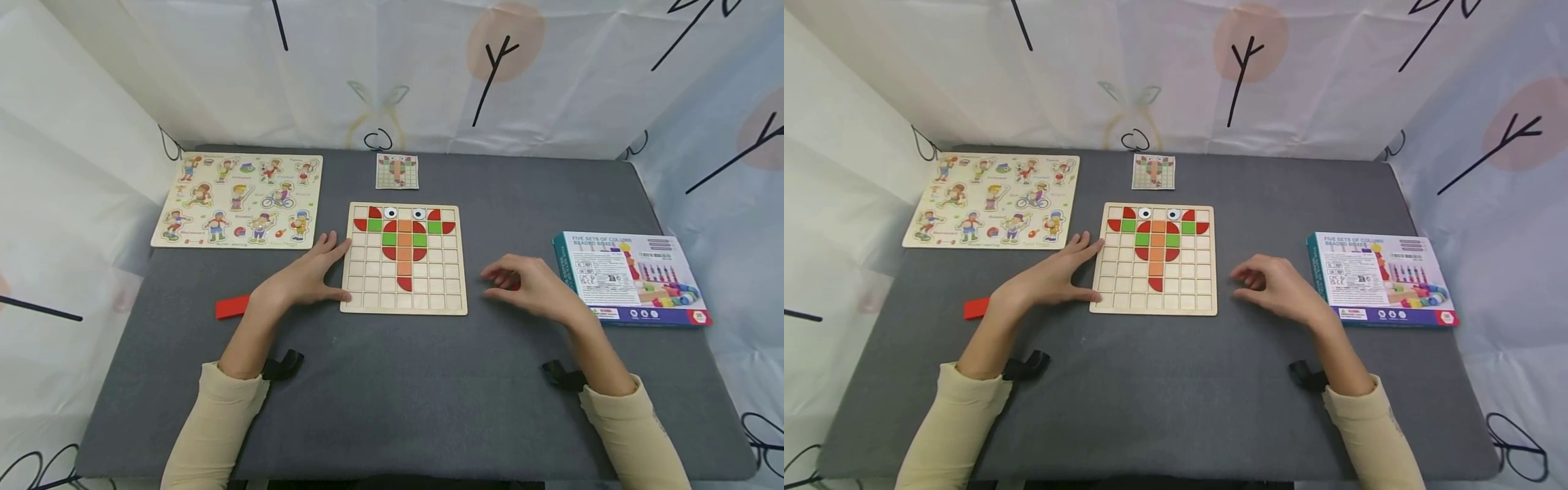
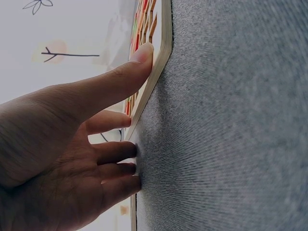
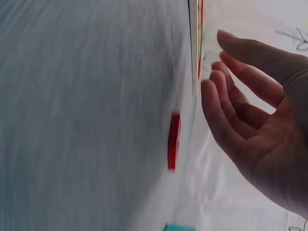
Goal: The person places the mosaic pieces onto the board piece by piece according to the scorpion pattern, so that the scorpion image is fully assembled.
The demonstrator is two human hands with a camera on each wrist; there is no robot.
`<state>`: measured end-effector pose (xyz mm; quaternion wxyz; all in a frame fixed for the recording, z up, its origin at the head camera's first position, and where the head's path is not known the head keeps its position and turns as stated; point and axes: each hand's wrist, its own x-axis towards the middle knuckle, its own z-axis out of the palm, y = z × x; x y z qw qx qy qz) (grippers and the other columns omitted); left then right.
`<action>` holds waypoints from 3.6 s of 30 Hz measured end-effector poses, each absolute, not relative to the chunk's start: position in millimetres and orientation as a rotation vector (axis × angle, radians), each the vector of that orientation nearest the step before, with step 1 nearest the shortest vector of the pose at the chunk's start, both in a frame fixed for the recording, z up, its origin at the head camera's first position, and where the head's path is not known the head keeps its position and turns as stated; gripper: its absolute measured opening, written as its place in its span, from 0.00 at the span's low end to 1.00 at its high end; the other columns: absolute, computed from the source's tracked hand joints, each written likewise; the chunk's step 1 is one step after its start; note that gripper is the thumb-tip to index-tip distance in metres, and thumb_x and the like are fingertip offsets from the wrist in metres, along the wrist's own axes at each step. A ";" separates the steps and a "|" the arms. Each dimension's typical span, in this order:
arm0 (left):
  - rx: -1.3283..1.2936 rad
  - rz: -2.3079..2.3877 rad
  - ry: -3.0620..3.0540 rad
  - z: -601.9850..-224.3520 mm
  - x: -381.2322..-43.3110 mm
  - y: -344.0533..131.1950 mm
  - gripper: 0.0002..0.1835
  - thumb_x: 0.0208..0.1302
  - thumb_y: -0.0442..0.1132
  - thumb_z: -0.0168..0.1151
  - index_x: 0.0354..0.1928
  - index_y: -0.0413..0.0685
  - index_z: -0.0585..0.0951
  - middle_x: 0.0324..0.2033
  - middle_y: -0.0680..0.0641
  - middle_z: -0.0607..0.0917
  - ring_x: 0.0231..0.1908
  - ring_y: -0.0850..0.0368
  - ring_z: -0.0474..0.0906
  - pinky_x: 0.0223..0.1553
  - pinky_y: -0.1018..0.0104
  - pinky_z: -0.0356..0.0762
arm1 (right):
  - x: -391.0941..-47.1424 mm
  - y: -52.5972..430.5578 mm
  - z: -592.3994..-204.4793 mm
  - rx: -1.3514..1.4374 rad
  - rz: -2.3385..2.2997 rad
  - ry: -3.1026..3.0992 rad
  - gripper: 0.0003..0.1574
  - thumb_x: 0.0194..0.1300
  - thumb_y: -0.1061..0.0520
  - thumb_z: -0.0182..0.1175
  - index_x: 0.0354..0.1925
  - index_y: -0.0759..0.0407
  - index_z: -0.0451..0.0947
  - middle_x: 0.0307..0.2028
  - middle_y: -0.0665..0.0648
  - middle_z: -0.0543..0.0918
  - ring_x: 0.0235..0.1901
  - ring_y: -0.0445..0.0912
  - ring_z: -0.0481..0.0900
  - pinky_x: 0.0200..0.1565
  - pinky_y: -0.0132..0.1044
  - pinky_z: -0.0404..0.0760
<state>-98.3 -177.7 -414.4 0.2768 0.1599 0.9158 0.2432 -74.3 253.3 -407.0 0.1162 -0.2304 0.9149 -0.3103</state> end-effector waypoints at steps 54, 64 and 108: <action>0.426 0.651 2.453 -414.5 -96.3 -179.2 0.62 0.66 0.51 0.79 0.89 0.49 0.48 0.89 0.36 0.40 0.89 0.36 0.30 0.86 0.35 0.48 | -101.2 213.4 -404.5 -0.826 -0.822 2.625 0.14 0.67 0.65 0.70 0.51 0.63 0.88 0.44 0.58 0.88 0.43 0.48 0.86 0.49 0.50 0.88; 0.417 0.658 2.453 -414.8 -97.0 -178.0 0.62 0.65 0.51 0.80 0.89 0.49 0.48 0.89 0.37 0.40 0.89 0.36 0.30 0.86 0.36 0.48 | -114.9 170.1 -405.7 -1.032 -0.832 2.502 0.15 0.65 0.66 0.67 0.50 0.61 0.90 0.46 0.56 0.90 0.43 0.48 0.85 0.50 0.48 0.87; 0.432 0.683 2.456 -414.4 -96.9 -178.0 0.60 0.66 0.49 0.79 0.89 0.46 0.49 0.88 0.34 0.41 0.89 0.33 0.31 0.86 0.34 0.48 | -108.7 145.9 -409.1 -1.186 -0.839 2.375 0.10 0.67 0.69 0.70 0.46 0.61 0.89 0.42 0.57 0.91 0.40 0.48 0.86 0.47 0.44 0.86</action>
